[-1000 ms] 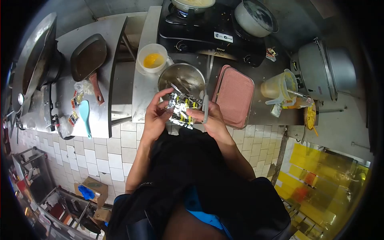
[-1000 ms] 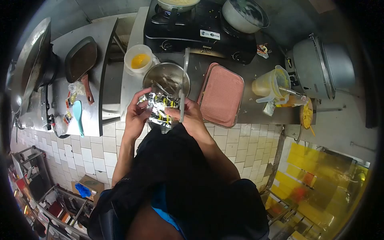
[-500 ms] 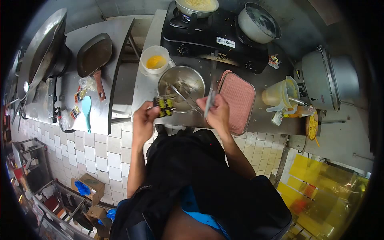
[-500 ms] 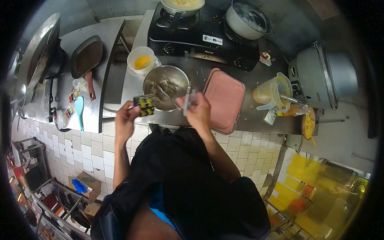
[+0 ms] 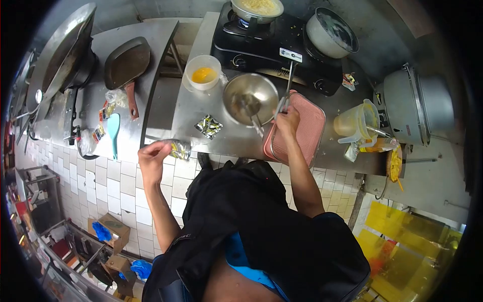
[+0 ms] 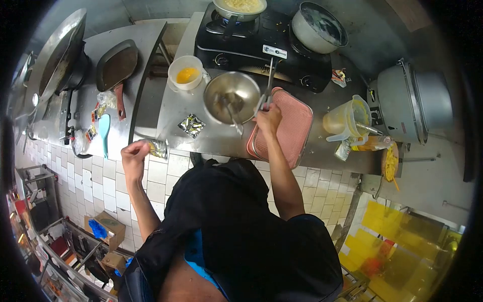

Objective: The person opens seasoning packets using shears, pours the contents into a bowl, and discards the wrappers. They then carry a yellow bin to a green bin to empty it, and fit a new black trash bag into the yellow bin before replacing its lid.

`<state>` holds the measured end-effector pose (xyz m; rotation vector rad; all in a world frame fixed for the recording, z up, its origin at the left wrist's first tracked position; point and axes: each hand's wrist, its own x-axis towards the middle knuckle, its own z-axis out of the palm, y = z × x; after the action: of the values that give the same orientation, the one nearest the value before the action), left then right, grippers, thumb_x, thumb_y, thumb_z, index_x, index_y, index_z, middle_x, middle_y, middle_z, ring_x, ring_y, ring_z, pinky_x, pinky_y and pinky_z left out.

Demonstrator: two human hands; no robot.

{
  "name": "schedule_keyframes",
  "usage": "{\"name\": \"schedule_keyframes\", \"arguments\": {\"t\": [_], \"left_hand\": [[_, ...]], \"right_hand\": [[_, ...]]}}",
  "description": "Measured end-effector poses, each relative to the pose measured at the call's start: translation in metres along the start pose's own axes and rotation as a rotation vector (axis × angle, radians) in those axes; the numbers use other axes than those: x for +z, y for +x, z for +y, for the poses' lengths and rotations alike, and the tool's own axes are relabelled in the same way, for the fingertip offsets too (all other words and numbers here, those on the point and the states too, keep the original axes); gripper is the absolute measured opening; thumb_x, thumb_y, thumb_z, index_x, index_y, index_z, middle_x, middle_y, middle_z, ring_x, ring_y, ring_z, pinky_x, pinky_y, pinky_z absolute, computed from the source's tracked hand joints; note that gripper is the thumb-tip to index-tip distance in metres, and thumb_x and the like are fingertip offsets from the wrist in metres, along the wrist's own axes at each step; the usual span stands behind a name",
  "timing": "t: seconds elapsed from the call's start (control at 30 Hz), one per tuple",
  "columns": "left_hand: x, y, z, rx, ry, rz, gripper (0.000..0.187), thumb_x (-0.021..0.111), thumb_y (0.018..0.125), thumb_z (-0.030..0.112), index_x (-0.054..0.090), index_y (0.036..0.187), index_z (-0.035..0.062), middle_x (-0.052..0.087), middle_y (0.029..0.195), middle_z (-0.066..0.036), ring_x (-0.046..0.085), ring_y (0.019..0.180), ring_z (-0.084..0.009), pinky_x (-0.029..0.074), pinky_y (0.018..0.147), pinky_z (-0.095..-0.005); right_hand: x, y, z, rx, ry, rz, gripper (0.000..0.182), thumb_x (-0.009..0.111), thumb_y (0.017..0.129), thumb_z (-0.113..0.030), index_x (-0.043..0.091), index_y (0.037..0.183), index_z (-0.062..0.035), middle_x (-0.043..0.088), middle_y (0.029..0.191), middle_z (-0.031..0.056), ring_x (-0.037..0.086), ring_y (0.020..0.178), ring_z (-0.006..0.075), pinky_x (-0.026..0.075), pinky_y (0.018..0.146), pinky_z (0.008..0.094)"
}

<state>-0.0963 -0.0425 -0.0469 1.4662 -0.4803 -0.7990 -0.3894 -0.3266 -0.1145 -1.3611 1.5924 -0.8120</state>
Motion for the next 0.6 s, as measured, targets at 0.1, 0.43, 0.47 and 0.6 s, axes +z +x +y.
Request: {"name": "schedule_keyframes", "arguments": {"t": [0.1, 0.43, 0.47, 0.6], "left_hand": [[0.001, 0.011, -0.015, -0.022, 0.058, -0.04, 0.01, 0.072, 0.081, 0.0, 0.071, 0.089, -0.0065, 0.07, 0.079, -0.007, 0.062, 0.07, -0.01, 0.048, 0.065, -0.022], [0.072, 0.018, 0.037, 0.124, 0.275, -0.367, 0.008, 0.075, 0.079, 0.0, 0.072, 0.086, -0.0041, 0.071, 0.079, -0.01, 0.064, 0.071, -0.0111, 0.051, 0.066, -0.0236], [0.08, 0.02, 0.037, 0.143, 0.133, -0.446, 0.009, 0.075, 0.079, -0.001, 0.072, 0.087, -0.0042, 0.071, 0.081, -0.01, 0.065, 0.073, -0.0115, 0.052, 0.067, -0.0236], [0.106, 0.018, 0.053, 0.085, 0.12, -0.467, 0.011, 0.075, 0.08, 0.0, 0.072, 0.09, -0.0033, 0.071, 0.082, -0.009, 0.065, 0.074, -0.0106, 0.052, 0.068, -0.0222]], "right_hand": [[-0.013, 0.007, 0.0, -0.172, -0.21, 0.107, 0.025, 0.077, 0.079, -0.014, 0.059, 0.084, 0.0024, 0.066, 0.077, 0.0079, 0.067, 0.065, 0.0163, 0.056, 0.051, 0.0302], [-0.005, -0.096, -0.094, -0.31, 0.505, -0.661, 0.021, 0.073, 0.083, -0.005, 0.057, 0.096, -0.002, 0.067, 0.104, 0.0123, 0.068, 0.091, 0.0188, 0.055, 0.077, 0.027], [0.002, -0.103, -0.103, -0.362, 0.483, -0.752, 0.024, 0.075, 0.081, -0.005, 0.057, 0.096, -0.0019, 0.066, 0.105, 0.0123, 0.067, 0.091, 0.0171, 0.054, 0.078, 0.0268], [0.01, -0.107, -0.111, -0.292, 0.324, -0.897, 0.027, 0.078, 0.079, -0.005, 0.056, 0.094, -0.0028, 0.066, 0.096, 0.0083, 0.064, 0.083, 0.0108, 0.052, 0.074, 0.0246]]}}
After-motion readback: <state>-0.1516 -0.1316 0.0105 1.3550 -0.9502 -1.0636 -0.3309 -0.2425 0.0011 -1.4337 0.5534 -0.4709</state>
